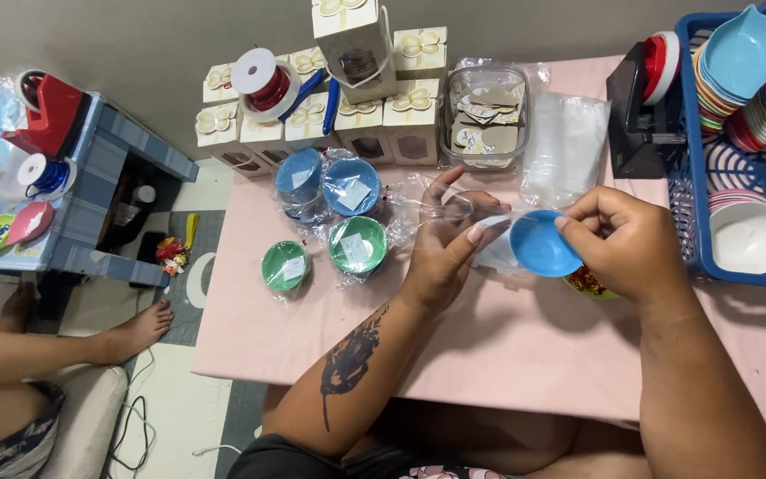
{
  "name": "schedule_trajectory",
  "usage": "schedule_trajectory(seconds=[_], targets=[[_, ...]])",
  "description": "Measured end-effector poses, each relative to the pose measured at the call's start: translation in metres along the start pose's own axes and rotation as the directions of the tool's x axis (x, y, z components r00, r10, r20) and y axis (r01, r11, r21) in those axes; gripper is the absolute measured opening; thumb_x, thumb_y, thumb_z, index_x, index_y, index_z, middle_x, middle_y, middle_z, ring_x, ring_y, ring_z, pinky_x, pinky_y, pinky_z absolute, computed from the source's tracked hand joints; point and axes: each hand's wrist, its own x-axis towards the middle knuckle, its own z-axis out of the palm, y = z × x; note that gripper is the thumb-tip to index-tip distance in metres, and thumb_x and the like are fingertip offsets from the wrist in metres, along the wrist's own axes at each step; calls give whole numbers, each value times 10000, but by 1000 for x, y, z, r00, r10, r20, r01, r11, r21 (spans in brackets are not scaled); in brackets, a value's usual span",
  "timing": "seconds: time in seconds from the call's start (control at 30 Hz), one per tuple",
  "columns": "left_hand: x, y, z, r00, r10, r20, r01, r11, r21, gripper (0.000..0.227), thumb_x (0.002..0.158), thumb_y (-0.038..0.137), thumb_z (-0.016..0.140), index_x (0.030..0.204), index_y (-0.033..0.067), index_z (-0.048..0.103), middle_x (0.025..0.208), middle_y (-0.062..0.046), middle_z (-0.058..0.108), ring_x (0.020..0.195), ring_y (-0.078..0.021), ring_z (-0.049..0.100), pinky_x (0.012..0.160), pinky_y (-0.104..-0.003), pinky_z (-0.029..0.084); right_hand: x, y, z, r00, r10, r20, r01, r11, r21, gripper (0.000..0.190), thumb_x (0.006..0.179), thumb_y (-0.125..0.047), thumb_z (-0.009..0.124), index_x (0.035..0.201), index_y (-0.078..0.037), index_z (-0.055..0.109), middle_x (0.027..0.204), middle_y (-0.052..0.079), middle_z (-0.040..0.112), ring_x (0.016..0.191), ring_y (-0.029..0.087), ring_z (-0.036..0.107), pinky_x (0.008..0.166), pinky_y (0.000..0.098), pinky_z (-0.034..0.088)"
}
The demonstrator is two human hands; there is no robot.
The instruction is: The person puts small white cards and decorative beads into clear plastic bags, then places the bags inside colored plastic bowls.
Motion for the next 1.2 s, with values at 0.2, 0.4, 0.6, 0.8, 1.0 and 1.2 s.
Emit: schedule_trajectory(seconds=[0.2, 0.4, 0.6, 0.8, 1.0, 1.2], targets=[[0, 0, 2, 1000, -11, -6, 12, 994, 104, 844, 985, 96, 747, 1655, 139, 236, 1282, -167, 642, 1293, -310, 630, 1205, -486, 453, 0, 4, 13, 998, -40, -45, 43, 997, 64, 63, 949, -112, 749, 897, -79, 735, 691, -27, 607, 680, 71, 510, 683, 258, 433], [-1, -15, -2, 999, -50, 7, 47, 976, 215, 872, 984, 43, 708, 1677, 195, 202, 1437, -198, 583, 1333, -300, 602, 1089, -416, 557, 2, 7, 32, 982, -157, -102, 171, 975, 141, 49, 988, -48, 734, 969, -46, 779, 594, 62, 650, 498, 143, 562, 551, 263, 469], [-2, -10, -6, 996, -51, -67, 68, 954, 293, 876, 986, 79, 722, 1683, 152, 195, 1463, -213, 574, 1328, -307, 598, 1073, -391, 560, -1, 11, 43, 995, -91, 30, 52, 779, 625, 458, 1159, -290, 422, 1214, 52, 721, 807, 209, 714, 647, 199, 676, 604, 325, 607], [0, -1, 2, 992, -122, 18, 105, 918, 381, 1042, 903, 134, 806, 1697, 140, 131, 1545, -245, 522, 1377, -365, 571, 1134, -442, 524, 4, 9, 36, 985, -138, -104, 171, 861, 479, 114, 1077, -70, 691, 1107, 11, 766, 769, 145, 709, 730, 139, 635, 716, 315, 575], [3, -3, -4, 990, -142, 3, 141, 984, 105, 1221, 776, 598, 881, 1689, 147, 207, 1618, -181, 439, 1389, -280, 568, 1098, -401, 583, 10, 9, 16, 928, -236, -287, 337, 861, 381, 196, 1184, -84, 574, 1135, 27, 728, 869, 154, 700, 842, 177, 651, 823, 363, 576], [5, -8, -15, 979, -180, -98, 193, 971, 142, 588, 983, 302, 704, 1458, 9, 521, 1449, -261, 573, 1195, -319, 700, 922, -441, 665, 10, 12, 19, 896, -268, -353, 381, 873, 304, 213, 1196, -84, 538, 1114, 31, 697, 900, 187, 717, 801, 229, 680, 804, 391, 588]])
